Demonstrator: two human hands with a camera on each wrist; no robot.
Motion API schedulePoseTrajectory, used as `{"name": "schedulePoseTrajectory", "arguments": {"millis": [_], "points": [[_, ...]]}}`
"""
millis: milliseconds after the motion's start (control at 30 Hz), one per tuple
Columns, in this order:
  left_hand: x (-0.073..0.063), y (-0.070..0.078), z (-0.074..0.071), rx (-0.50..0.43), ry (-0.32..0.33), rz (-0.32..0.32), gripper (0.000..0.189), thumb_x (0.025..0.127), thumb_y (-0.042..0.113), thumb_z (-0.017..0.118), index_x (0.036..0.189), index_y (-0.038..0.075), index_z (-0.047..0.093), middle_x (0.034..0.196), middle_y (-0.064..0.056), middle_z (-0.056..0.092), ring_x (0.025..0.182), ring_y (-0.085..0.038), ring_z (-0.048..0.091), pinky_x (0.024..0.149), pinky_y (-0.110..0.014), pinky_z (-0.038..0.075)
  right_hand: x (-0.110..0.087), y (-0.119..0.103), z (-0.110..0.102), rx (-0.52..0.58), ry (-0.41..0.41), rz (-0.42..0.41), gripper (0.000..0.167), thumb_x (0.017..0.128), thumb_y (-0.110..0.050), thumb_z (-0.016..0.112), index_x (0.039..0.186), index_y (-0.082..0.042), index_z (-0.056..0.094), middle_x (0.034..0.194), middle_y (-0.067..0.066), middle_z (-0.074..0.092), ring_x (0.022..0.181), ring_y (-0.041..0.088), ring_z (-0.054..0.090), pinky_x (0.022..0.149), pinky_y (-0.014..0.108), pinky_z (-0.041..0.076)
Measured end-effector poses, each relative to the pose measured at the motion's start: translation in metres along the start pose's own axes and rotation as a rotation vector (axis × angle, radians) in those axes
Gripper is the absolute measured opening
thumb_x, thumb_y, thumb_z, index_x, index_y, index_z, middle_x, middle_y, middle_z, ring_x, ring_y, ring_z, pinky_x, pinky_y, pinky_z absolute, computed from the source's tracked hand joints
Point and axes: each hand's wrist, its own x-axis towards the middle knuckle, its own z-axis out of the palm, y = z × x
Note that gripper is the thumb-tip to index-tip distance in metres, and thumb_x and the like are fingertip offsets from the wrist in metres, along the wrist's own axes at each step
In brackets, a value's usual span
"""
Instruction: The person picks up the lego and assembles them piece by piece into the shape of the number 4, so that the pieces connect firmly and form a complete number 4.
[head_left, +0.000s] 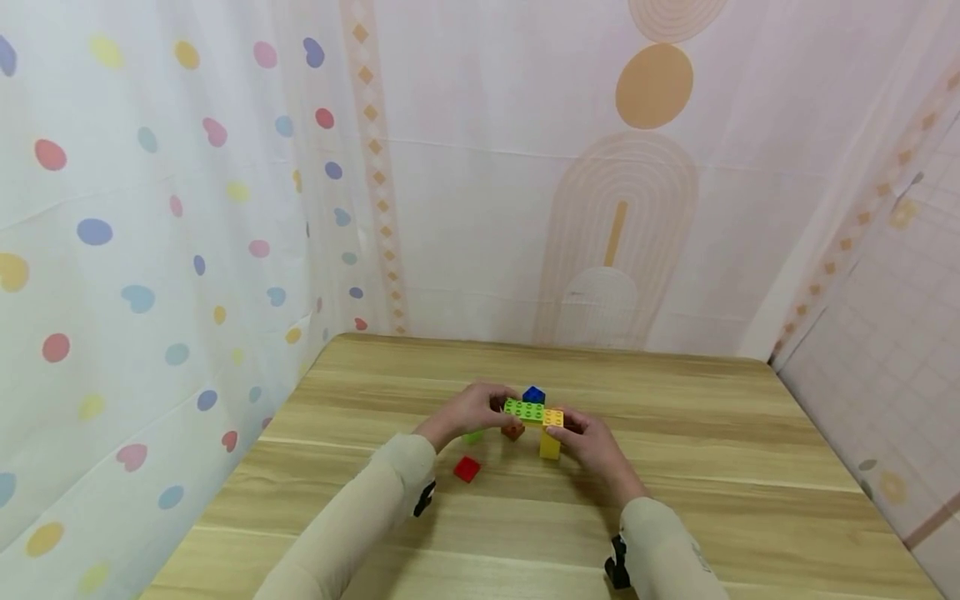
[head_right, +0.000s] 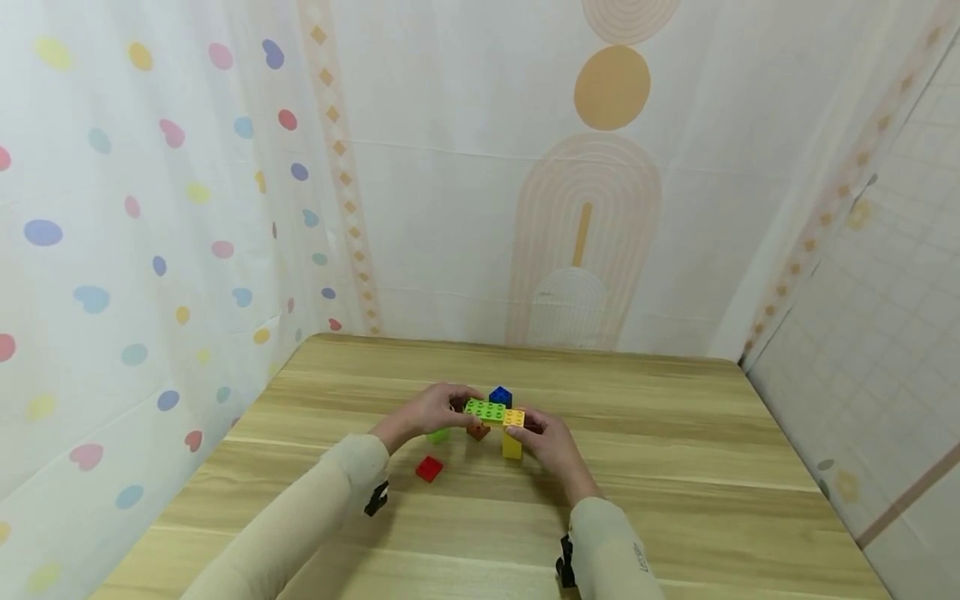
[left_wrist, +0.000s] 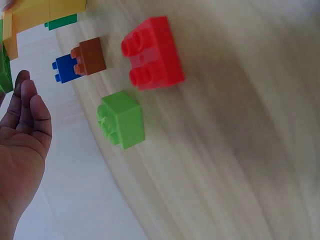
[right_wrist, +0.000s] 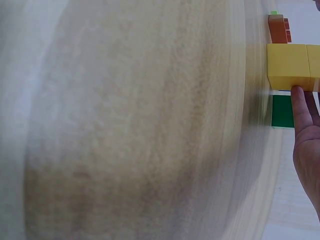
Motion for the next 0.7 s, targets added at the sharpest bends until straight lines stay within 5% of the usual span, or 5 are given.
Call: {"name": "schedulePoseTrajectory", "arguments": {"millis": [300, 700], "points": [[-0.0017, -0.0051, 0.0072, -0.062, 0.035, 0.006, 0.032, 0.090, 0.029, 0.075, 0.120, 0.016, 0.070, 0.092, 0.000, 0.063, 0.082, -0.016, 0.053, 0.071, -0.029, 0.047, 0.0005, 0.0015, 0.0007, -0.011, -0.001, -0.011, 0.040, 0.096, -0.025, 0.067, 0.132, -0.008, 0.063, 0.123, 0.009, 0.066, 0.109, 0.022, 0.062, 0.093, 0.043, 0.050], [-0.0003, 0.0027, 0.0031, -0.079, -0.004, -0.023, 0.036, 0.091, 0.028, 0.074, 0.124, 0.013, 0.070, 0.094, 0.000, 0.064, 0.084, -0.017, 0.054, 0.072, -0.029, 0.047, 0.0007, 0.0027, -0.0007, -0.025, -0.003, 0.001, 0.042, 0.095, -0.029, 0.068, 0.133, -0.010, 0.064, 0.124, 0.008, 0.065, 0.110, 0.022, 0.061, 0.094, 0.042, 0.050]]}}
